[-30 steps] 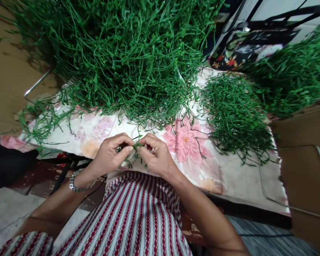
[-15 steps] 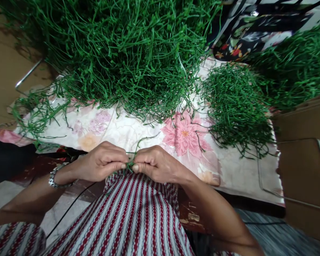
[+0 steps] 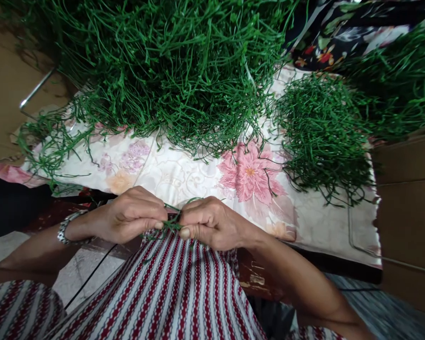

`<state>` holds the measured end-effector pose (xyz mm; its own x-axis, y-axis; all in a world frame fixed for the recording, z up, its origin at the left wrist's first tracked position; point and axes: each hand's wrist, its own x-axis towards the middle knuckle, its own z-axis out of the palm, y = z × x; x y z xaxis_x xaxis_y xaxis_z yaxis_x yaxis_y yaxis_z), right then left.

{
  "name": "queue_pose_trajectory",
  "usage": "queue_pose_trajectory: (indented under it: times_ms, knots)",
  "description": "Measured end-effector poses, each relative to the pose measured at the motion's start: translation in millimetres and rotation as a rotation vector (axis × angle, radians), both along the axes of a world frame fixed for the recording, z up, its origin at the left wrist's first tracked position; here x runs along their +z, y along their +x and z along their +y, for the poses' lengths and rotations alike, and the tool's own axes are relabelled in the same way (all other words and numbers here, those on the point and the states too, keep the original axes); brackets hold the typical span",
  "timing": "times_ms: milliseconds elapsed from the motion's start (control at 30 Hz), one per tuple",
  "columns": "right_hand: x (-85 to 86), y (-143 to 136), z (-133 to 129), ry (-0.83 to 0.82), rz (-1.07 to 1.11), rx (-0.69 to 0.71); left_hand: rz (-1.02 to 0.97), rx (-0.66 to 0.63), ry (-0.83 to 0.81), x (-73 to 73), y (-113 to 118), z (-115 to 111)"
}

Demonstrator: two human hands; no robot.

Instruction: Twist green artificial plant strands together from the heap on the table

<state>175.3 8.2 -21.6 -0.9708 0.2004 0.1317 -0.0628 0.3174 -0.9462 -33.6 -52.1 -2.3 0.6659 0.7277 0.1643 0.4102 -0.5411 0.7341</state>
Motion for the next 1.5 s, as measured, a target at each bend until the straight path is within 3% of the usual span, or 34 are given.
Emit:
queue_pose_trajectory:
  times_ms: [300,467,600,733,867,967,1133,1267,1367,1500]
  knots:
    - [-11.1,-2,2,-0.11,0.058,0.026,-0.103,0.054,-0.06,-1.5,0,1]
    - [-10.1,1,2,-0.13,0.087,0.021,-0.104,0.064,-0.077,-1.6,-4,1]
    - [-4.9,6,4,-0.11,0.097,-0.017,-0.089,0.163,-0.097,0.8,-10,3]
    - [2.1,11,10,0.008,0.022,-0.103,-0.072,0.294,-0.136,1.9,-9,8]
    - [6.2,15,21,0.189,-0.118,-0.337,-0.054,0.345,-0.106,-1.1,0,11]
    - [6.2,12,21,0.222,-0.105,-0.467,-0.1,0.389,-0.038,-5.4,8,13]
    - [-6.3,-9,4,0.171,-0.007,-0.583,-0.215,0.473,-0.003,-16.9,22,13]
    - [-19.0,-19,-6,0.266,0.104,-0.756,-0.284,0.557,0.013,-24.0,28,10]
    - [-21.0,-18,-6,0.394,0.163,-0.772,-0.303,0.55,-0.037,-22.2,26,8]
    - [-17.5,-13,-3,0.477,0.231,-0.631,-0.34,0.489,-0.15,-16.1,22,8]
